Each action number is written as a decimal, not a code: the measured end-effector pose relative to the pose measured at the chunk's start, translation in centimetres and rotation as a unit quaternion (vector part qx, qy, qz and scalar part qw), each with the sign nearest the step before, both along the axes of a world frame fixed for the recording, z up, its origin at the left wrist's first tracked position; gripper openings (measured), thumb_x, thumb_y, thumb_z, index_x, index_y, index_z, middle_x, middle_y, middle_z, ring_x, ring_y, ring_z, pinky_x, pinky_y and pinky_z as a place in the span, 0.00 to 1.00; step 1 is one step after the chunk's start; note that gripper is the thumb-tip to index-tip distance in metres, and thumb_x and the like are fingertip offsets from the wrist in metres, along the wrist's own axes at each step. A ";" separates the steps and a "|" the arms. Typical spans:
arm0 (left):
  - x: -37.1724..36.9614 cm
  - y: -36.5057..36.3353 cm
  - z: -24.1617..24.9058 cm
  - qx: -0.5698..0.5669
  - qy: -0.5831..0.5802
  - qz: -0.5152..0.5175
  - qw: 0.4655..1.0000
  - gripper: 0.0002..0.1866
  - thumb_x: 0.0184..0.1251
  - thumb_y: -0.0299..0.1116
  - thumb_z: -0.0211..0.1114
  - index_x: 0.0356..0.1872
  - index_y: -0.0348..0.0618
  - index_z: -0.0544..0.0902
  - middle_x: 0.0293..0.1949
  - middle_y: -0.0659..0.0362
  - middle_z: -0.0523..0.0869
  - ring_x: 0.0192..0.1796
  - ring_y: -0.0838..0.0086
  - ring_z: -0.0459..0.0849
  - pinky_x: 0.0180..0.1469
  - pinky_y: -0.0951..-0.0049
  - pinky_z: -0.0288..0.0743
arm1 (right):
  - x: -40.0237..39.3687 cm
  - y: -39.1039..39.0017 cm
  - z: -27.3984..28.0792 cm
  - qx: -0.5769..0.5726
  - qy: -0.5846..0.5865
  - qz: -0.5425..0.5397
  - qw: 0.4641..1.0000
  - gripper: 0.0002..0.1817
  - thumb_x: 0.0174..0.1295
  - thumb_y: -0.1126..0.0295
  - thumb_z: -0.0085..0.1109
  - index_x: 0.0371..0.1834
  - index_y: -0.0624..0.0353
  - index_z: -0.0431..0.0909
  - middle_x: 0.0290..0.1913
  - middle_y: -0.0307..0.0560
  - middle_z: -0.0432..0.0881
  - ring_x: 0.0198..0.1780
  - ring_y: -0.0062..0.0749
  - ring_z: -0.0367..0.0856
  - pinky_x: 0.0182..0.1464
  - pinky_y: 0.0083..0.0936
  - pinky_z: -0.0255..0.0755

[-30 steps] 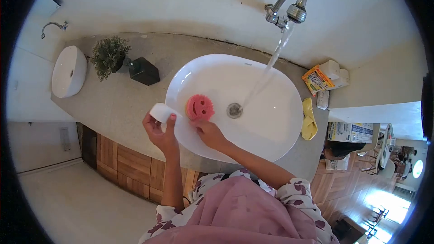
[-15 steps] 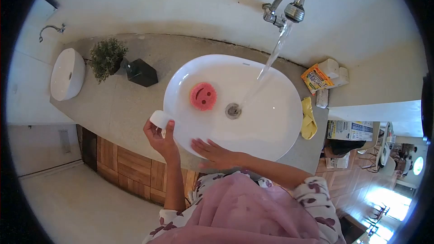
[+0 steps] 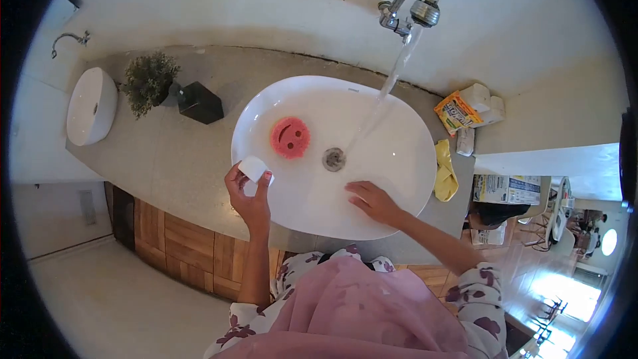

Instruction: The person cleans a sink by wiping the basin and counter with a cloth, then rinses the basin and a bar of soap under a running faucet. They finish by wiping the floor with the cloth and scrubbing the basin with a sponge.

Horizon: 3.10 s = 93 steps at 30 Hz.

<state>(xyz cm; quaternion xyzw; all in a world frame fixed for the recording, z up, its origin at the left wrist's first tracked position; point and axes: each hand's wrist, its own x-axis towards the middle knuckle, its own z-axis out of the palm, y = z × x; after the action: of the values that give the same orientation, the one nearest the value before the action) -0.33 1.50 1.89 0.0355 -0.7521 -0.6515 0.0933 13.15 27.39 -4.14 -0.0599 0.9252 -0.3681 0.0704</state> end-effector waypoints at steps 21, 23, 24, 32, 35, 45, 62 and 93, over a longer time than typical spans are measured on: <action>-0.3 -2.5 1.1 0.018 0.030 0.058 0.998 0.28 0.54 0.26 0.75 0.55 0.38 0.70 0.52 0.54 0.76 0.54 0.69 0.76 0.59 0.68 0.70 | -6.6 -12.2 -0.3 -0.396 -0.100 0.036 0.912 0.12 0.64 0.69 0.59 0.48 0.61 0.80 0.45 0.45 0.84 0.47 0.28 0.81 0.54 0.26 0.73; -0.2 -2.4 1.0 0.016 0.014 0.064 0.998 0.28 0.54 0.26 0.75 0.55 0.38 0.71 0.52 0.55 0.76 0.54 0.69 0.76 0.60 0.68 0.69 | -6.0 -8.2 -0.8 -0.347 -0.179 0.033 0.920 0.13 0.64 0.70 0.59 0.50 0.61 0.80 0.48 0.46 0.83 0.50 0.31 0.81 0.56 0.27 0.72; -0.1 -2.5 0.9 0.017 0.012 0.065 0.998 0.28 0.54 0.26 0.75 0.55 0.38 0.71 0.52 0.55 0.76 0.54 0.69 0.76 0.60 0.68 0.69 | -6.3 -6.8 -1.0 -0.296 -0.253 0.026 0.921 0.13 0.64 0.71 0.58 0.51 0.60 0.79 0.50 0.47 0.83 0.52 0.33 0.80 0.57 0.27 0.72; 0.2 -1.3 1.0 0.026 0.011 0.031 0.999 0.29 0.55 0.28 0.75 0.56 0.38 0.69 0.53 0.54 0.76 0.55 0.68 0.76 0.60 0.66 0.69 | -7.7 -11.4 -3.4 0.000 0.054 -0.012 0.998 0.34 0.66 0.60 0.53 0.73 0.63 0.55 0.74 0.59 0.54 0.77 0.55 0.46 0.74 0.52 0.42; 0.2 -1.2 1.2 0.022 0.013 0.044 0.999 0.29 0.55 0.28 0.74 0.56 0.38 0.69 0.53 0.54 0.76 0.54 0.69 0.76 0.60 0.67 0.69 | -7.7 -14.6 -2.8 0.024 0.027 -0.023 0.999 0.37 0.70 0.51 0.45 0.74 0.65 0.50 0.76 0.60 0.49 0.78 0.57 0.42 0.75 0.53 0.39; -0.1 -1.5 0.5 0.015 -0.004 0.043 0.999 0.28 0.56 0.28 0.74 0.56 0.39 0.70 0.53 0.54 0.76 0.54 0.68 0.76 0.60 0.67 0.69 | -0.6 -5.9 2.1 -0.199 -0.195 0.271 0.921 0.35 0.74 0.44 0.33 0.77 0.52 0.48 0.79 0.45 0.47 0.79 0.38 0.41 0.77 0.44 0.33; 1.0 1.2 -1.7 -0.007 -0.008 -0.035 0.999 0.28 0.51 0.28 0.76 0.54 0.38 0.74 0.49 0.56 0.78 0.50 0.70 0.77 0.56 0.69 0.70 | -2.2 -5.2 0.2 0.081 -0.077 0.225 0.968 0.34 0.71 0.41 0.32 0.76 0.43 0.51 0.78 0.51 0.45 0.79 0.46 0.41 0.75 0.57 0.35; 0.9 0.7 -2.1 -0.057 0.004 -0.042 0.997 0.28 0.53 0.25 0.74 0.55 0.38 0.72 0.50 0.54 0.78 0.50 0.70 0.78 0.55 0.68 0.73 | -7.3 4.4 -2.3 0.251 0.097 0.170 0.948 0.38 0.61 0.42 0.53 0.74 0.40 0.59 0.75 0.43 0.56 0.76 0.40 0.51 0.76 0.50 0.39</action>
<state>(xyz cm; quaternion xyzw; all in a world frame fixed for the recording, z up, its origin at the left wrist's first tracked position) 0.61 2.21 -0.20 -0.0046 -0.7884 -0.6111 0.0708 5.86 31.78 -6.46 -0.2322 0.9661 -0.0988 0.0546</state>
